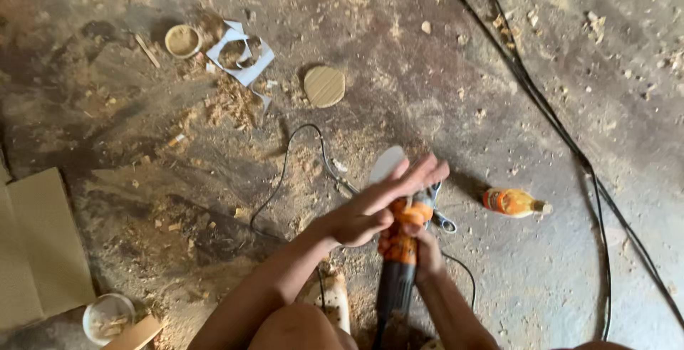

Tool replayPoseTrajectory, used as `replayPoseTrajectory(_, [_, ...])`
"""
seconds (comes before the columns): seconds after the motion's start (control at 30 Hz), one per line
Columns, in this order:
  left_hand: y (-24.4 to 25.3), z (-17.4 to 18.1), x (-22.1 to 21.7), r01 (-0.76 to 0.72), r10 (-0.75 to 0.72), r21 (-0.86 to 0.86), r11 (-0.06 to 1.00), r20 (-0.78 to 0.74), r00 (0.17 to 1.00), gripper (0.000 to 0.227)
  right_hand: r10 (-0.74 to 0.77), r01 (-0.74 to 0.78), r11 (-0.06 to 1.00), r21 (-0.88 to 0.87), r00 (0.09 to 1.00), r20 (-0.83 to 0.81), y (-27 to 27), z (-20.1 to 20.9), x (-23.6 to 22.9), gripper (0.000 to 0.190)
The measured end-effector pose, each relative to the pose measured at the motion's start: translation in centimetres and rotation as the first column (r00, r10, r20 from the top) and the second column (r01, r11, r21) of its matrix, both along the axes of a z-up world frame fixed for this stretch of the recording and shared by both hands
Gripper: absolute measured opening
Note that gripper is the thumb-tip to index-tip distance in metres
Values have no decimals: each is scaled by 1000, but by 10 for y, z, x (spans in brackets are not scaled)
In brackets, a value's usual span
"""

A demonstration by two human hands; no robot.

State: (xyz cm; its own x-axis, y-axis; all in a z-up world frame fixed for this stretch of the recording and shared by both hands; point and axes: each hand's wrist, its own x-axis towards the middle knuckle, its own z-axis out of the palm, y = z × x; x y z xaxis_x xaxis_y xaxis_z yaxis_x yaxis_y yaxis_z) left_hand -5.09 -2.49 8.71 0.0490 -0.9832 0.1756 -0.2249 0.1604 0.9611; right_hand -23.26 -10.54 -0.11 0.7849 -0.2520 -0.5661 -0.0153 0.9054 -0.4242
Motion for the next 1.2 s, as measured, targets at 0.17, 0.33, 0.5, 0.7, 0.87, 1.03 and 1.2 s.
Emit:
replayPoseTrajectory(0.17, [4, 3, 62, -648, 622, -308, 697, -190, 760, 85, 30, -41, 997, 58, 983, 179, -14, -1, -5, 57])
replayPoseTrajectory(0.33, [-44, -63, 1, -541, 512, 52, 839, -412, 754, 95, 259, -211, 939, -273, 954, 154, -12, 2, -1, 55])
replayPoseTrajectory(0.5, [-24, -60, 54, -640, 608, 141, 756, -515, 604, 100, 204, -182, 979, -97, 914, 350, -26, -6, -18, 55])
replayPoseTrajectory(0.7, [-20, -6, 35, -828, 771, -109, 549, -317, 553, 93, 92, -162, 979, 122, 890, 447, -10, 17, -27, 58])
replayPoseTrajectory(0.87, [-59, -12, -2, -558, 557, 29, 830, -98, 824, 91, 280, -210, 934, -288, 934, 224, -18, 28, -24, 57])
replayPoseTrajectory(1.03, [-24, -28, 63, -902, 801, 88, 423, -502, 326, 95, 280, -184, 911, -369, 933, 225, -28, 31, -23, 45])
replayPoseTrajectory(1.2, [-50, -33, 11, -497, 626, 394, 773, -598, 501, 96, 320, -274, 848, -454, 947, 26, -11, 38, -17, 43])
